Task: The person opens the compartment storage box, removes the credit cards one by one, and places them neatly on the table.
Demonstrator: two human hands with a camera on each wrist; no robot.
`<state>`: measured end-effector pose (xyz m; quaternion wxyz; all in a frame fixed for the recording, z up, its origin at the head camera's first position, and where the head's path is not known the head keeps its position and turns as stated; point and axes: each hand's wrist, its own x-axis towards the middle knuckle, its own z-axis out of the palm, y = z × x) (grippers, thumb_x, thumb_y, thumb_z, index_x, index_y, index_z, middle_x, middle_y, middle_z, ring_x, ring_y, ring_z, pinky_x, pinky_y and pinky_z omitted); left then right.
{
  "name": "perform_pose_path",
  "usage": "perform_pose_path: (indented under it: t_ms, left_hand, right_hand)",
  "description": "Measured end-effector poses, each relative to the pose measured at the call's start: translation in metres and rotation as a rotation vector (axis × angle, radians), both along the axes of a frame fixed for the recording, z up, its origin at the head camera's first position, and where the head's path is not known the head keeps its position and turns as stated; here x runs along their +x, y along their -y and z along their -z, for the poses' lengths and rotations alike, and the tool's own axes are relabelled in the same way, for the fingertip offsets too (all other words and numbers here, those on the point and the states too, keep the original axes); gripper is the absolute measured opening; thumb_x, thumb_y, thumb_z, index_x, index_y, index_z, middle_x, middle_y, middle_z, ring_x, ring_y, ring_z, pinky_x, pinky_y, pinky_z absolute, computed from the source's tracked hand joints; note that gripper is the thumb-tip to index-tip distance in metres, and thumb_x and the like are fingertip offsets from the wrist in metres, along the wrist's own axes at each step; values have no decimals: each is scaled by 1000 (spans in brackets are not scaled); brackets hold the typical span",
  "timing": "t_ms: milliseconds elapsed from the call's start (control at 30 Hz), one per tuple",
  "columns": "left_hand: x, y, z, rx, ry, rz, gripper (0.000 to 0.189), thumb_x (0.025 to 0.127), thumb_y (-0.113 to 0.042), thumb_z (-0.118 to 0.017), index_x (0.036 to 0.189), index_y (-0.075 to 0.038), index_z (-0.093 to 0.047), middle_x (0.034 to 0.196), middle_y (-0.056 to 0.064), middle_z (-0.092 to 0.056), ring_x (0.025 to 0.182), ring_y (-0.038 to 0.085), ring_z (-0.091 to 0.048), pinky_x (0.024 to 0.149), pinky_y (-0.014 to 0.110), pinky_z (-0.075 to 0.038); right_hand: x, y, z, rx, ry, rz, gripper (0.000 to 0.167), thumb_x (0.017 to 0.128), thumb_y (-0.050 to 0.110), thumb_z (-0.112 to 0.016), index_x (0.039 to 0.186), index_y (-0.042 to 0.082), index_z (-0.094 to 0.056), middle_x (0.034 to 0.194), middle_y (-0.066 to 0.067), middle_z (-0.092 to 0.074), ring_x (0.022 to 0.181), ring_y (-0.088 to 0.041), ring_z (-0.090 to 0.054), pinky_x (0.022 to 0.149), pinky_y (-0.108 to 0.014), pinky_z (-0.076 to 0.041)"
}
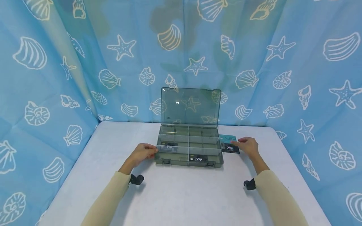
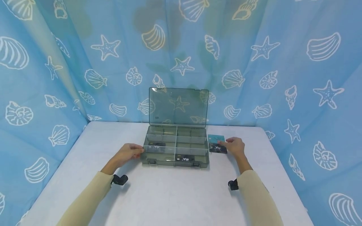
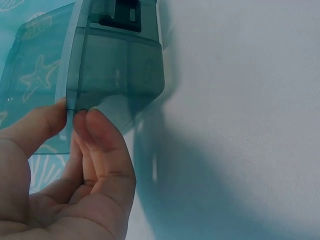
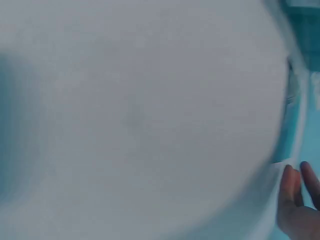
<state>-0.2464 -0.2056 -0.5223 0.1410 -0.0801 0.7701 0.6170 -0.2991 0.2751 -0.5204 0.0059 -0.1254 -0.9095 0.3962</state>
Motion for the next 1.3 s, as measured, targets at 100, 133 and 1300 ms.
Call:
perform_pose_path:
  t_ms: [100,133,1300]
  left_hand:
    - [-1,0,0,-2,4,-1,30,92,-14,-68,115,5,-62,108,16,-63,87,22,-63,76,33,-56]
    - [-1,0,0,-3,3,1,30,92,-13,-68,115,5,-62,108,16,-63,87,22,-63,77,33,-56]
    - [-1,0,1,6,-12,19,29,92,-12,-68,114,6,-62,106,16,-64,86,22,-64,76,32,-56]
  right_hand:
    - [1,15,-17,-40,-71,-86,63,87,55,-67,111,-3,-64,100,-16,-64,87,-28,-62,71,-43,-55]
    - [4,23,-25,-80,-68,-149,61,91,52,-63,112,-4,-64,99,-17,-64,87,-29,-64,75,-44,-56]
    - [57,114,-31,-398,317,-429,48,97,17,-59,129,-17,-48,134,-29,-50,123,-41,-49,107,-53,-36]
